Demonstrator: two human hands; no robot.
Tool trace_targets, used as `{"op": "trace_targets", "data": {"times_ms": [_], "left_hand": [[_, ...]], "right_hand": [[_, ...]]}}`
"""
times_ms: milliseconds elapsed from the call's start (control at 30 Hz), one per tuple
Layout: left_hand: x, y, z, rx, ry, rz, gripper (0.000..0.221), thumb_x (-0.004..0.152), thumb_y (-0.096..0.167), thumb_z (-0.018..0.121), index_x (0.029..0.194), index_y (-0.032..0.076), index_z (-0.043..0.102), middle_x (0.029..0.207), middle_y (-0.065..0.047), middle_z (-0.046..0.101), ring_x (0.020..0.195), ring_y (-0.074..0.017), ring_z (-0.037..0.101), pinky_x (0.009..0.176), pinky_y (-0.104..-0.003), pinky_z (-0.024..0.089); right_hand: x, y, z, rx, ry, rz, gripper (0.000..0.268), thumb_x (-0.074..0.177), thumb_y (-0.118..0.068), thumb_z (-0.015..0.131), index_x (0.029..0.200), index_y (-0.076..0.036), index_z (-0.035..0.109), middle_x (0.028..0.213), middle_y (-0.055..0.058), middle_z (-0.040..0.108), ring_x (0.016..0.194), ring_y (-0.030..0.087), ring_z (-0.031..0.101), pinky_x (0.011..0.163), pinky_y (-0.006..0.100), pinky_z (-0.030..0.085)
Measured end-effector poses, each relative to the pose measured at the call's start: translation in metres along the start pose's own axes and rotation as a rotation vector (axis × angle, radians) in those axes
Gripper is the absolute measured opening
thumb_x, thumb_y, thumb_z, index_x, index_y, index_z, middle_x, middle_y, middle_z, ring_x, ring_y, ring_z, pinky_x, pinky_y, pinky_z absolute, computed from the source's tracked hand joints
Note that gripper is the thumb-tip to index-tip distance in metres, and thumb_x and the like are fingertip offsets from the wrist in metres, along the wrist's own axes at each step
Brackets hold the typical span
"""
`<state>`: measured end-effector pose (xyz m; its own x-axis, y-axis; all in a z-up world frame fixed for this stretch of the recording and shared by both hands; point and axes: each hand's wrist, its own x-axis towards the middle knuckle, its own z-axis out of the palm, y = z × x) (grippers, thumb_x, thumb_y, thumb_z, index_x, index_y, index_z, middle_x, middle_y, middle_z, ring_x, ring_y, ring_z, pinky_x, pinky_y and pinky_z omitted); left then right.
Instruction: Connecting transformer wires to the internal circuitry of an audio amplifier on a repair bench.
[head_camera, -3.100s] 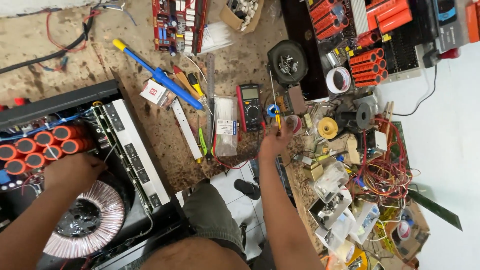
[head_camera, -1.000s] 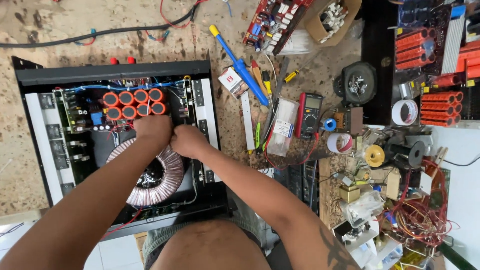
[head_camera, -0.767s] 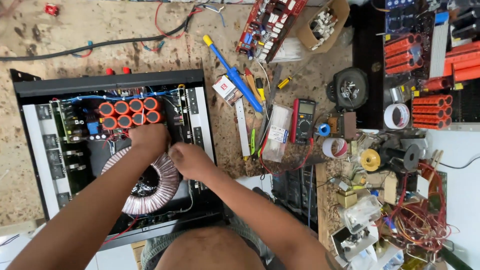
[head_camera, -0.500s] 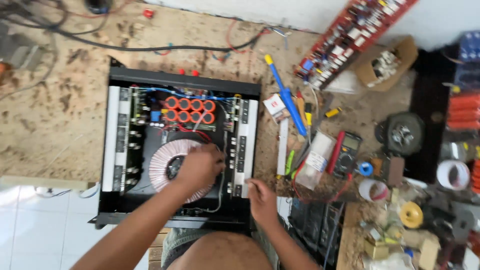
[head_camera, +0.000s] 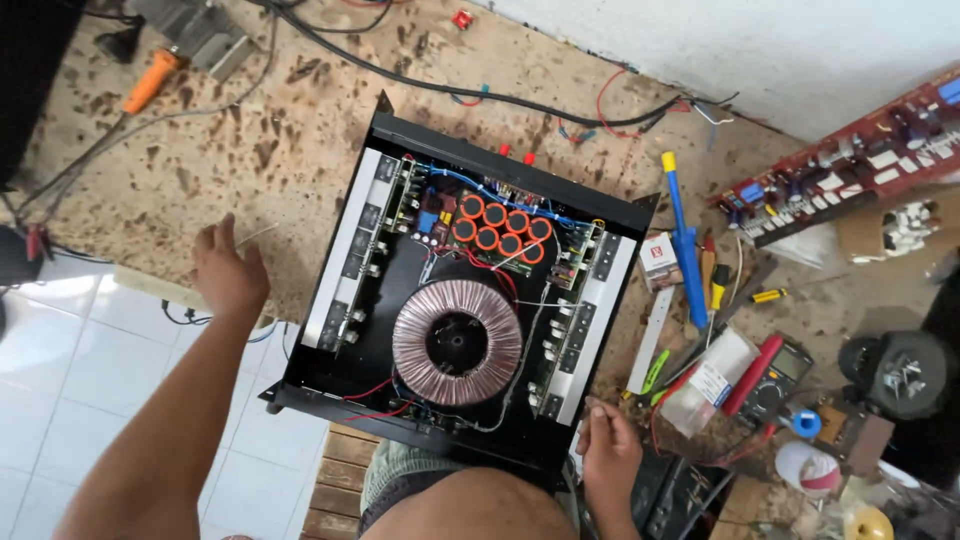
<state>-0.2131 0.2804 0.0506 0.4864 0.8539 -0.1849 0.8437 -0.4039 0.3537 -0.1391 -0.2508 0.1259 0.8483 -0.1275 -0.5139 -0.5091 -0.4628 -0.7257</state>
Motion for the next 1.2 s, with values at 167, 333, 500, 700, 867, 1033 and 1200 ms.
{"op": "trace_targets", "data": {"times_ms": [167,333,500,700,867,1033,1200], "left_hand": [[0.028,-0.064,0.043,0.137,0.158,0.255,0.021,0.102,0.023,0.064,0.113,0.013,0.079,0.125,-0.013,0.063,0.118,-0.0381,0.053,0.095,-0.057,0.035],[0.047,-0.073,0.049,0.412,0.067,0.327,0.025,0.111,0.024,0.054,0.116,0.012,0.075,0.123,-0.012,0.061,0.112,-0.0344,0.052,0.094,-0.05,0.038],[0.048,-0.058,0.037,0.675,-0.112,0.29,0.04,0.113,0.024,0.033,0.127,0.001,0.064,0.131,-0.019,0.055,0.118,-0.0374,0.049,0.101,-0.055,0.036],[-0.013,-0.018,-0.032,0.137,0.204,0.261,0.004,0.115,0.001,0.05,0.119,0.001,0.049,0.102,-0.017,0.063,0.078,-0.0407,0.061,0.063,-0.055,0.043],[-0.164,0.094,-0.077,0.196,-0.529,0.309,0.02,0.099,0.034,0.048,0.117,0.027,0.053,0.079,-0.015,0.074,0.072,-0.0502,0.068,0.064,-0.061,0.051],[-0.255,0.121,-0.042,-0.205,-0.527,0.619,0.011,0.102,0.028,0.05,0.101,0.018,0.052,0.081,-0.007,0.067,0.065,-0.039,0.065,0.053,-0.053,0.043],[-0.271,0.144,-0.046,-0.321,-0.706,0.464,0.012,0.101,0.032,0.052,0.096,0.023,0.059,0.081,0.001,0.071,0.069,-0.0292,0.066,0.063,-0.043,0.047]], "right_hand": [[-0.002,0.014,-0.005,0.099,0.112,0.039,0.026,0.107,-0.02,0.055,0.108,0.001,0.068,0.069,0.009,0.057,0.052,0.016,0.047,0.05,0.035,0.038],[-0.008,0.02,-0.011,0.148,0.19,0.138,0.029,0.107,-0.019,0.055,0.12,0.002,0.069,0.07,0.009,0.054,0.052,0.015,0.044,0.048,0.031,0.035],[-0.015,0.009,-0.019,0.031,0.19,0.157,0.032,0.107,-0.022,0.054,0.119,0.003,0.071,0.071,0.01,0.058,0.054,0.017,0.047,0.053,0.036,0.04],[-0.014,-0.033,-0.006,-0.18,-0.13,-0.317,0.027,0.101,-0.018,0.057,0.118,-0.007,0.074,0.083,0.006,0.074,0.054,0.011,0.06,0.046,0.023,0.053],[-0.027,-0.107,0.042,-0.147,-0.569,-1.129,0.047,0.108,-0.006,0.057,0.153,-0.014,0.047,0.143,0.018,0.062,0.126,0.034,0.069,0.1,0.042,0.063],[-0.027,-0.108,0.048,-0.22,-0.747,-1.154,0.029,0.103,-0.002,0.061,0.131,-0.002,0.063,0.106,0.014,0.065,0.085,0.028,0.067,0.07,0.04,0.054],[-0.014,-0.076,0.021,-0.49,-0.711,-1.219,0.017,0.101,-0.008,0.064,0.115,-0.004,0.072,0.096,0.009,0.069,0.077,0.024,0.068,0.062,0.037,0.056]]}}
